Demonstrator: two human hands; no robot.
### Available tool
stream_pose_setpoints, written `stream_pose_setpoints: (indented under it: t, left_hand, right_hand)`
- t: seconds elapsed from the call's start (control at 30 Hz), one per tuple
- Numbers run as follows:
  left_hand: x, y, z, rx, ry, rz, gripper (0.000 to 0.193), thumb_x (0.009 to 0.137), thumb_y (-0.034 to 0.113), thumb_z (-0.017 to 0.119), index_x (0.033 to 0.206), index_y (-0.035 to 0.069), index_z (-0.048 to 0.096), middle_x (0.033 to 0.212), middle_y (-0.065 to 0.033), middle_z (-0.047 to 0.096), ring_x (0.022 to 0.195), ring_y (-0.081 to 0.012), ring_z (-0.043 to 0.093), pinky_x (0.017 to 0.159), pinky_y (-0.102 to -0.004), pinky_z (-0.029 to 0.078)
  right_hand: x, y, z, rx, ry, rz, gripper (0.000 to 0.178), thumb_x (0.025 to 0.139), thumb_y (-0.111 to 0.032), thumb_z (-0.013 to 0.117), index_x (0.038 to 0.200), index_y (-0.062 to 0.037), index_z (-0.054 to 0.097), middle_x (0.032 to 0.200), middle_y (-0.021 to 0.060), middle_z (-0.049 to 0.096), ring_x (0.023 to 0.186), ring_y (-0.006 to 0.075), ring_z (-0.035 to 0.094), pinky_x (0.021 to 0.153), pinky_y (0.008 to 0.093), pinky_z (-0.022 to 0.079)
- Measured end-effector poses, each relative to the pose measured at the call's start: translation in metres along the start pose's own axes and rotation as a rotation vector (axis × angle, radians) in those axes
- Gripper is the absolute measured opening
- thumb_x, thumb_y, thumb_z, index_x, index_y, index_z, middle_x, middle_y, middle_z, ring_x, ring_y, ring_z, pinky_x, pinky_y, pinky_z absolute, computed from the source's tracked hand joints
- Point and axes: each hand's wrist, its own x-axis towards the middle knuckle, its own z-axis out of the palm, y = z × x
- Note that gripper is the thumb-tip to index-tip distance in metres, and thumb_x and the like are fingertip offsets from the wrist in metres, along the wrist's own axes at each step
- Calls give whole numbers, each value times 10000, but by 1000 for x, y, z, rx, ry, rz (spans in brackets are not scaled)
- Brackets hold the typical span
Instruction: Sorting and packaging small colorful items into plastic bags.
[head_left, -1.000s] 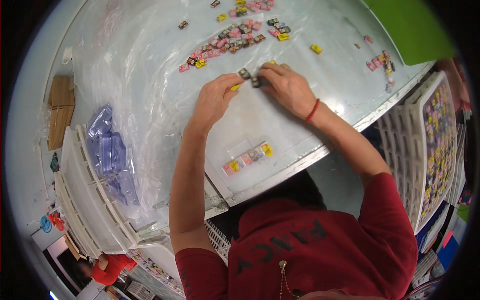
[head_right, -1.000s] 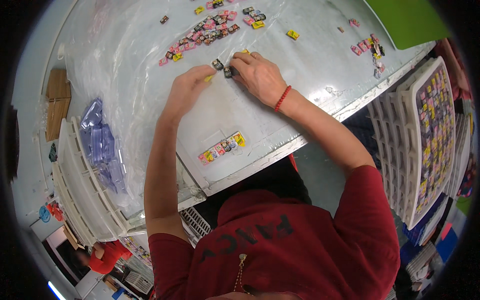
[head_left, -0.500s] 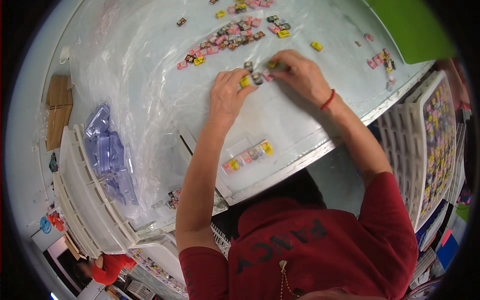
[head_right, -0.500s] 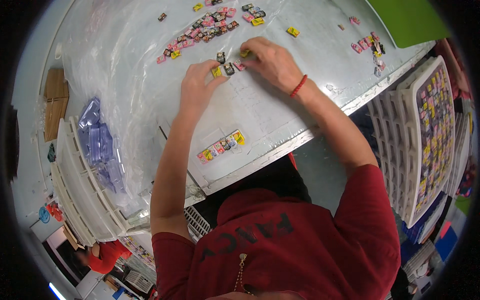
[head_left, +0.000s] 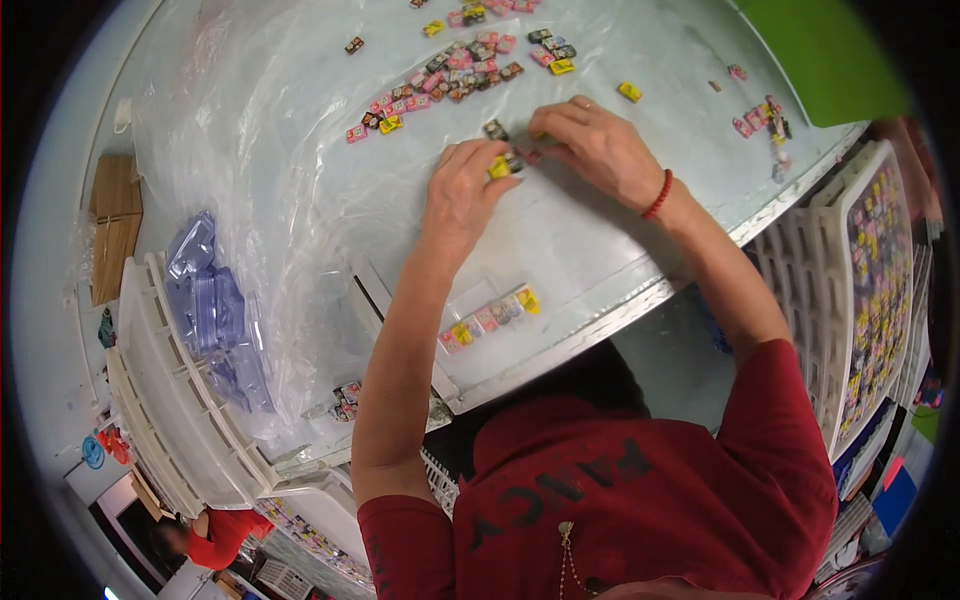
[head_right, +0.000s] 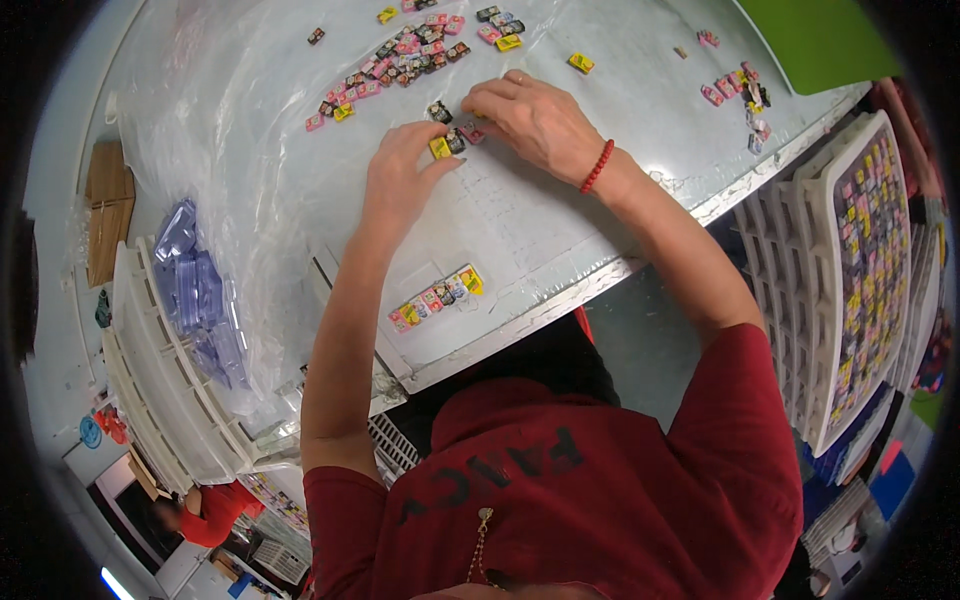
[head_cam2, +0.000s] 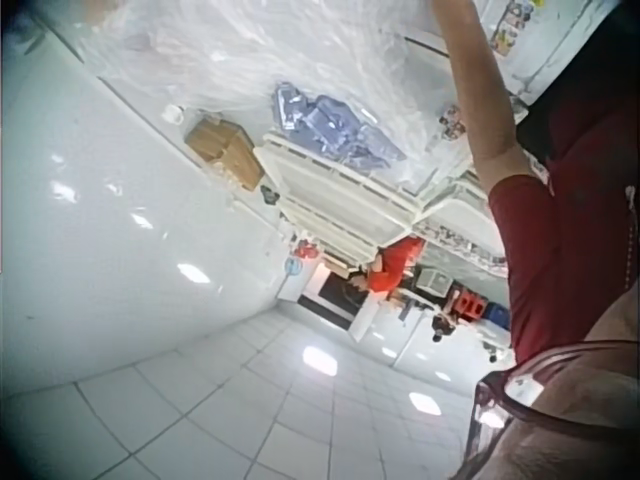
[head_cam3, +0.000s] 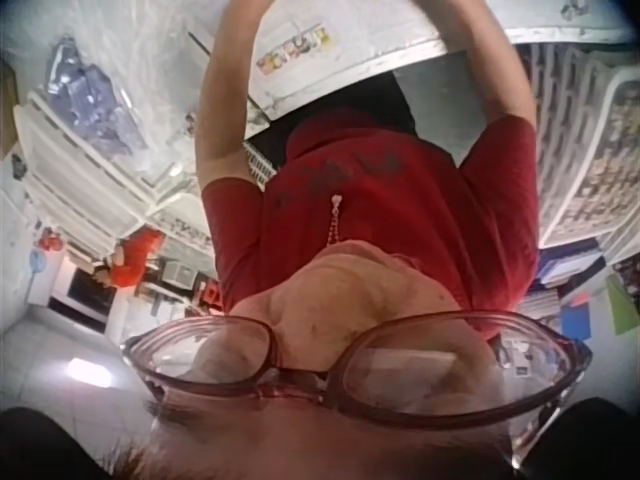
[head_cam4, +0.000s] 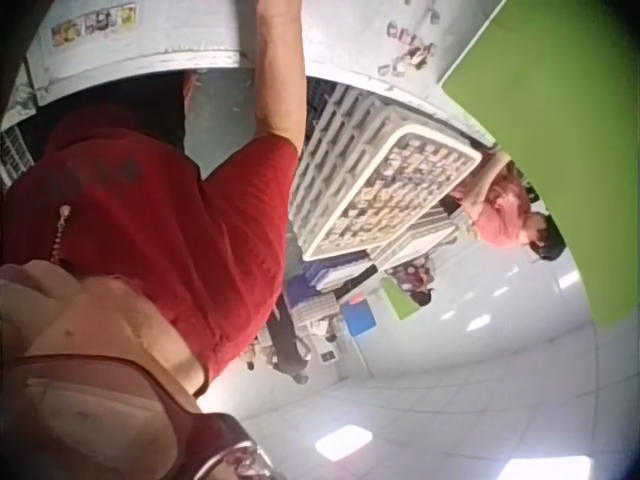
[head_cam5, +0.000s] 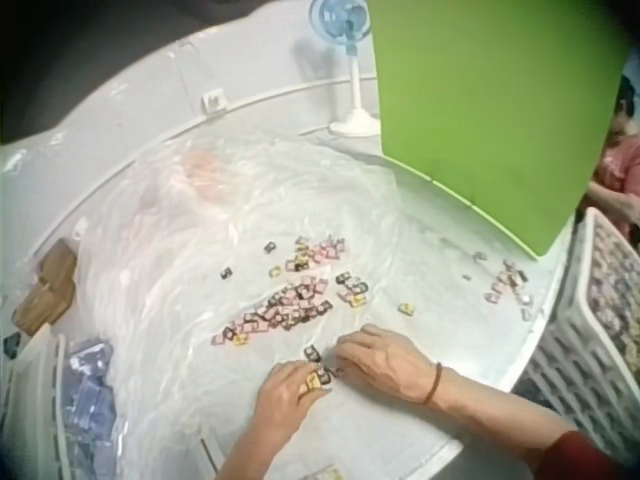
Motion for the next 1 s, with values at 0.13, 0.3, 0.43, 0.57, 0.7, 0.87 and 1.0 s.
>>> stream_pose_setpoints:
  t: [0.13,0.3,0.43,0.57,0.7,0.87,1.0]
  left_hand:
    - [2,-4,5,-13,17,-11,340,732,138,770,1038,51,650,1021,-104,665,951,-282,606,821,-375,499]
    - [6,-7,4,-10,85,144,279,725,108,748,986,67,661,888,-105,669,875,-312,597,786,-398,482]
    - [-10,9,-23,-108,113,-13,221,749,121,737,951,66,666,918,-94,677,879,-293,606,779,-384,487]
    - [-68,41,-70,-34,85,-150,198,756,111,729,938,57,673,951,-81,675,910,-277,609,789,-362,492]
    - [-117,60,-70,14,-3,-185,210,748,81,721,947,37,673,988,-78,667,923,-267,606,807,-339,497]
    - [-135,56,-51,105,78,-163,216,726,42,711,937,18,678,1002,-86,667,923,-263,609,805,-337,507]
    - [-149,51,-40,137,170,-84,226,739,38,718,959,13,673,1029,-98,672,977,-289,620,836,-357,500]
  right_hand:
    - [-1,2,12,33,-147,-61,218,797,-92,668,1009,-71,621,1024,83,655,914,277,614,780,361,514]
    - [4,10,18,-9,-143,-110,198,815,-107,650,1008,-64,630,999,95,664,894,288,629,775,359,517]
    - [-5,-10,13,-14,-85,-104,205,793,-95,683,993,-72,643,991,70,669,898,271,634,788,345,518]
    - [-19,-65,4,263,-188,-29,223,755,-72,722,959,-90,634,984,37,664,887,233,618,773,339,519]
    - [-34,-91,19,295,-219,-93,250,707,-80,744,934,-108,644,972,20,670,861,244,604,744,334,516]
    - [-41,-103,41,225,-194,-186,245,668,-95,759,891,-94,658,972,11,676,830,229,597,732,318,512]
    - [-47,-113,45,178,-129,-189,242,671,-98,754,900,-92,678,968,5,683,829,218,598,731,306,506]
